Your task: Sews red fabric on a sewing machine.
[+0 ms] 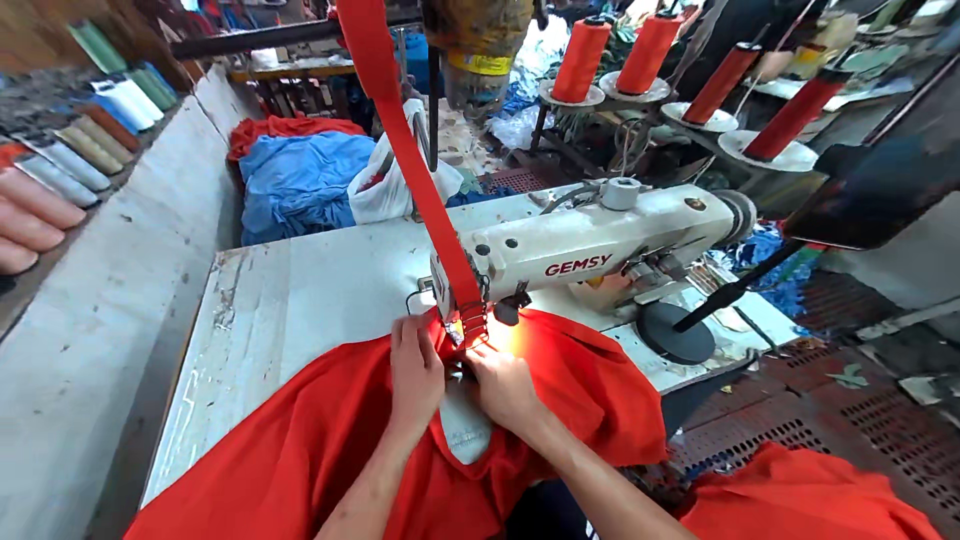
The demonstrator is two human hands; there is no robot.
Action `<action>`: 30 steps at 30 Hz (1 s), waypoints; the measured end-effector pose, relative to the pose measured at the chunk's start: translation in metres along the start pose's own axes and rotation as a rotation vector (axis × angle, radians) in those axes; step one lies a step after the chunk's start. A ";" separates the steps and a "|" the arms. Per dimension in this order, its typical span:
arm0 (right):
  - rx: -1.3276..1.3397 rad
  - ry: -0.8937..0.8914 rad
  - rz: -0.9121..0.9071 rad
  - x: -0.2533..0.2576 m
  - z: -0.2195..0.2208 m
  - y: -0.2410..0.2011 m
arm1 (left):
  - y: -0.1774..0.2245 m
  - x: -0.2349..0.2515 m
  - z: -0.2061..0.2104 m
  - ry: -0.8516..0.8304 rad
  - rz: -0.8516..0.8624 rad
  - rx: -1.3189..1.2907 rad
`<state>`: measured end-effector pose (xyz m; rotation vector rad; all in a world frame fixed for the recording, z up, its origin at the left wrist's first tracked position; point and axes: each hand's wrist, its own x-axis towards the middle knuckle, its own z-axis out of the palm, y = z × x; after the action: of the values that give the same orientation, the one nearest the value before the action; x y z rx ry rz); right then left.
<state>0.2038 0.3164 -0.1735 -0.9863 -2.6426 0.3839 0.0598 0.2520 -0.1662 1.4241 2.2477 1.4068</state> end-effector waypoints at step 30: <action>0.045 0.011 -0.063 0.004 -0.002 0.009 | -0.003 -0.010 0.001 -0.227 0.262 0.550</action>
<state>0.2067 0.3255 -0.1744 -0.8862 -2.6358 0.4204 0.0639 0.2442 -0.1723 1.9793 2.4673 0.6337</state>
